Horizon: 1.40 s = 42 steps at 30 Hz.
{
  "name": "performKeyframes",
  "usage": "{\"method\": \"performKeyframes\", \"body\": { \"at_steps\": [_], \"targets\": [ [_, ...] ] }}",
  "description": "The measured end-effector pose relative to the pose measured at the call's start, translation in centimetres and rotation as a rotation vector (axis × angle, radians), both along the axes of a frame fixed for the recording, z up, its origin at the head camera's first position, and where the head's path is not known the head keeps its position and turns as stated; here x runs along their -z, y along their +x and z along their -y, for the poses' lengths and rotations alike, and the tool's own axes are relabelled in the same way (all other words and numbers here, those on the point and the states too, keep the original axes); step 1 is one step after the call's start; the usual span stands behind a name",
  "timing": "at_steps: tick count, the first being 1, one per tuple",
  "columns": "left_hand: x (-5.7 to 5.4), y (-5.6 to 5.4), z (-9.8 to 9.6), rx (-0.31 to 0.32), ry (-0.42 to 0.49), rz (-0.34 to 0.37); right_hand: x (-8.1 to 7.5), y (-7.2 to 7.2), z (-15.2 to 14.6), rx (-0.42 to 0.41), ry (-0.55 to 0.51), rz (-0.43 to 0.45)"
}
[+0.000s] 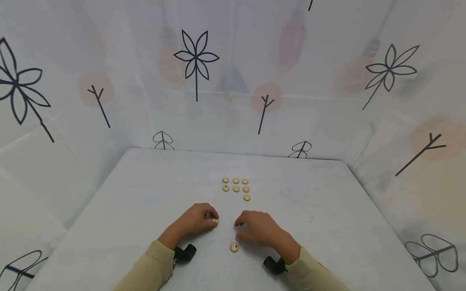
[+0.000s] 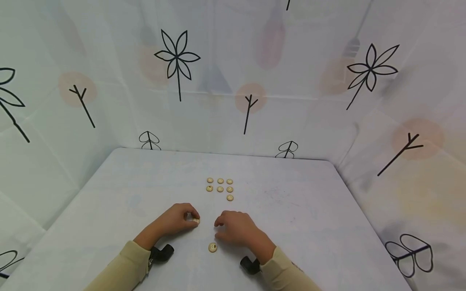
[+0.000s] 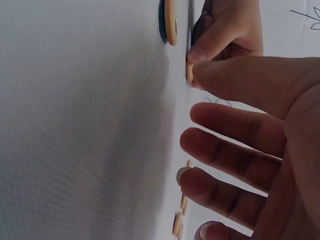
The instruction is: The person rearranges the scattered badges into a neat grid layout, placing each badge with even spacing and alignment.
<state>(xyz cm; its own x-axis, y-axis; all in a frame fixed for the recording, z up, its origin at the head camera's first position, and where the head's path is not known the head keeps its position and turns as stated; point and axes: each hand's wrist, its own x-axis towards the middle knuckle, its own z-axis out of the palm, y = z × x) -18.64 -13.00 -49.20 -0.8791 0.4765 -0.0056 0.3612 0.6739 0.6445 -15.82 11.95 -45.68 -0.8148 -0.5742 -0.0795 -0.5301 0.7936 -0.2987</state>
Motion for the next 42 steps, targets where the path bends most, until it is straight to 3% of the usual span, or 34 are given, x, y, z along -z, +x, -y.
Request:
{"method": "performKeyframes", "body": {
  "at_steps": [15,27,42],
  "targets": [
    [0.2,-0.1,0.0,-0.005,-0.001,0.003,-0.2,0.9,0.3,-0.124,-0.005,0.087],
    [0.1,0.0,0.0,-0.021,0.005,0.04,0.0,1.1,0.6,-0.151,0.009,0.092],
    [0.2,-0.1,0.0,-0.024,-0.002,0.022,0.4,0.9,0.7,-0.194,0.001,0.067]
  ]
}}
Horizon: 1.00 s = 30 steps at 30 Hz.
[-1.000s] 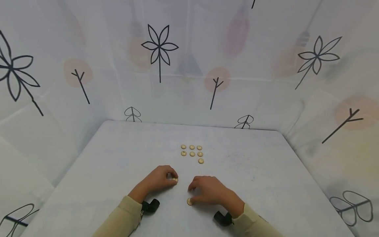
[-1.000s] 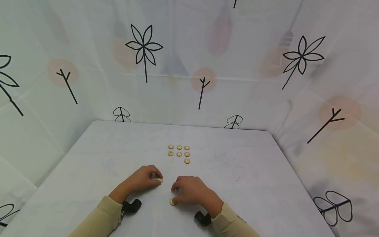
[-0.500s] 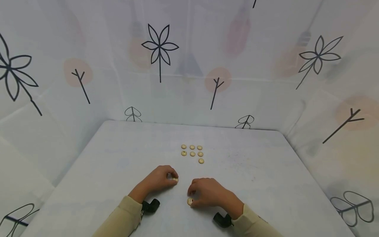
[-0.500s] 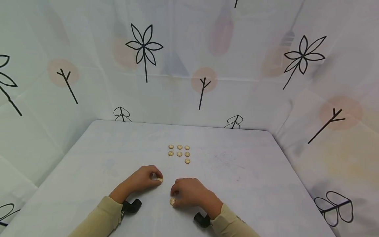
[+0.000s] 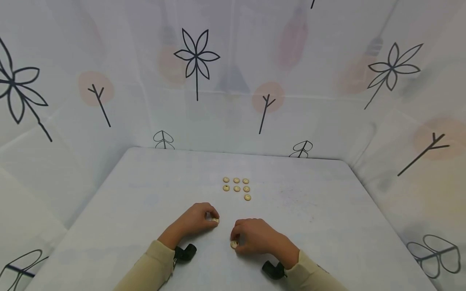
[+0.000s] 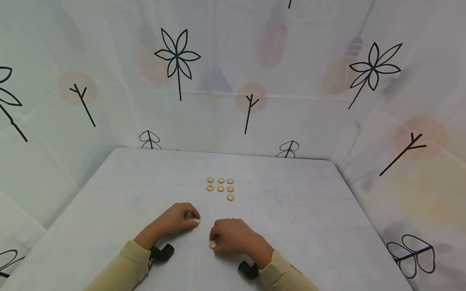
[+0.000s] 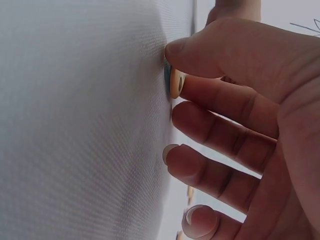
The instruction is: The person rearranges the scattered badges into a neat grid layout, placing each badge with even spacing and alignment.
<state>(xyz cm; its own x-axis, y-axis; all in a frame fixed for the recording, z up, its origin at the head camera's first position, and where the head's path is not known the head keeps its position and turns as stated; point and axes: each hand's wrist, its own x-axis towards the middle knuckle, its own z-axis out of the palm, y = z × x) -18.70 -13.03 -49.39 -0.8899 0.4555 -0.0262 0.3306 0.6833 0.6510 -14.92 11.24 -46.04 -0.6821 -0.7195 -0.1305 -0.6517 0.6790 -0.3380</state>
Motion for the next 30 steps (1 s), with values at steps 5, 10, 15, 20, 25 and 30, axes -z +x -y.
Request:
{"method": "performKeyframes", "body": {
  "at_steps": [5,10,15,20,25,30],
  "targets": [
    [-0.3,0.1,0.0,0.0,0.008,0.005,0.0,-0.2,0.0,0.011,0.005,0.006],
    [-0.3,0.1,0.0,0.006,0.008,0.002,-0.1,-0.4,0.0,0.021,-0.006,0.009],
    [-0.2,0.0,0.0,0.016,0.011,-0.008,-0.3,-0.7,0.0,0.034,0.002,-0.003],
    [-0.5,0.1,0.0,0.019,0.023,-0.004,-0.3,-1.1,0.0,0.042,-0.001,-0.014],
    [-0.6,0.2,0.0,0.02,0.02,-0.014,-0.2,-1.7,0.0,0.049,-0.007,-0.037],
    [-0.6,0.2,0.1,0.023,0.02,-0.011,-0.3,-2.3,0.0,0.069,-0.007,-0.052]
  ]
}}
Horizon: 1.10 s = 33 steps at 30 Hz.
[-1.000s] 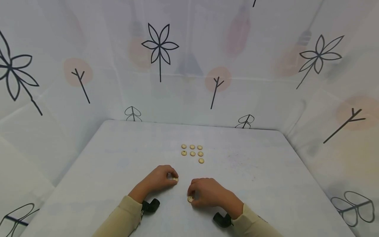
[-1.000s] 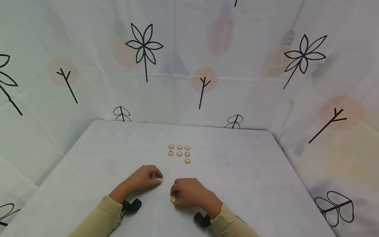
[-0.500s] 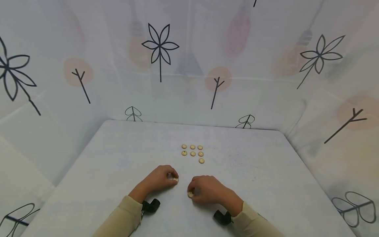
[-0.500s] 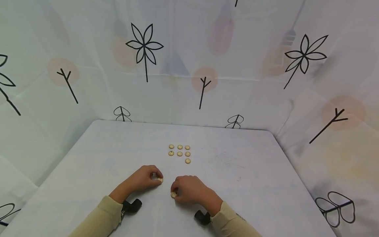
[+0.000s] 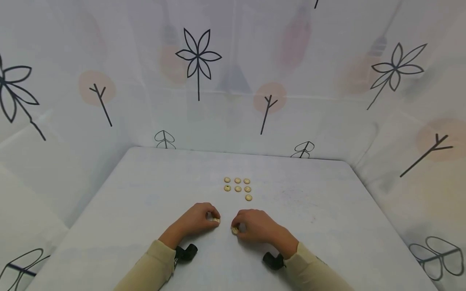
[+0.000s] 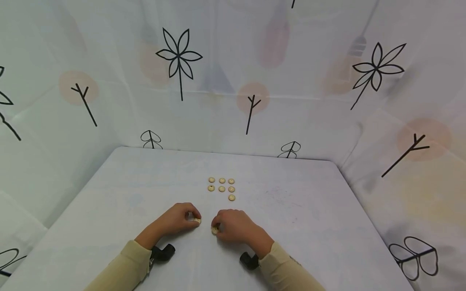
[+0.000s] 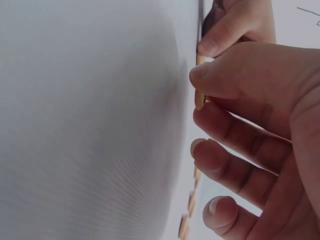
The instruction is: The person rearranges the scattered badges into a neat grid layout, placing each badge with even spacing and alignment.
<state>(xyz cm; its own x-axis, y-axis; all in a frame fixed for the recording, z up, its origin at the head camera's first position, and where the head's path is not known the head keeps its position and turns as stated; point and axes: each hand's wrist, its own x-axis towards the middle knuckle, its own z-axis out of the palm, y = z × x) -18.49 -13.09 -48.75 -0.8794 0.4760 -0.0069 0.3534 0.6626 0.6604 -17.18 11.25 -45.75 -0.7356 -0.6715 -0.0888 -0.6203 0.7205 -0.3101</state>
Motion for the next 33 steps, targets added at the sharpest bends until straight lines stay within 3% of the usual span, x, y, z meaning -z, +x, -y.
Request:
{"method": "performKeyframes", "body": {
  "at_steps": [33],
  "targets": [
    [0.1,-0.2,0.0,0.006,-0.009,-0.011,0.2,-3.4,0.0,0.137,0.001,-0.108]
  ]
}}
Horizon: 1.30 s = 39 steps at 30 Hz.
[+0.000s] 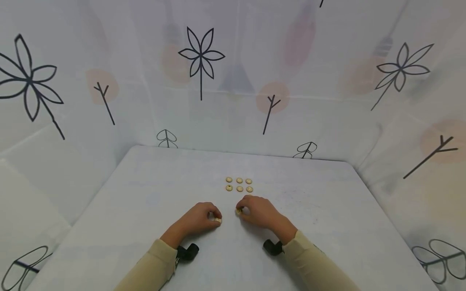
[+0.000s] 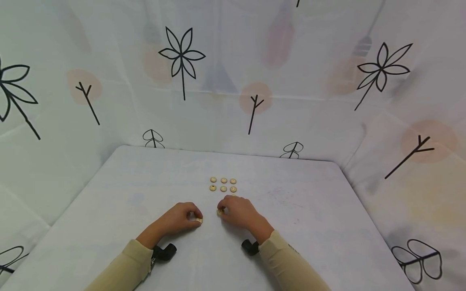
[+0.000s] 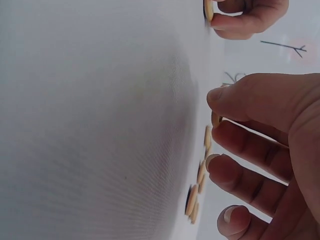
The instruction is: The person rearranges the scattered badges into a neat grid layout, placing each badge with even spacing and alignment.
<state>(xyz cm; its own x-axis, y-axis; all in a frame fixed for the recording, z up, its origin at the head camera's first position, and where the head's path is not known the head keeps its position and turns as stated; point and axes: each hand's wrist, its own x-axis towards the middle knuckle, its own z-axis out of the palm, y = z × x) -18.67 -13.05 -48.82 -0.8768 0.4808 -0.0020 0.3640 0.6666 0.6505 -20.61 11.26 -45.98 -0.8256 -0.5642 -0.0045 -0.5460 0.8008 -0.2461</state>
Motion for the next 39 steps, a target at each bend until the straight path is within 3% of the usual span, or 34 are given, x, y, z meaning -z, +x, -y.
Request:
{"method": "performKeyframes", "body": {
  "at_steps": [15,39],
  "targets": [
    [0.2,0.0,-0.1,0.006,-0.011,-0.023,-0.3,-1.4,-0.1,0.023,-0.019,-0.03],
    [0.4,0.1,-0.1,0.003,-0.007,-0.027,0.0,-3.3,-0.1,0.117,-0.009,0.008]
  ]
}}
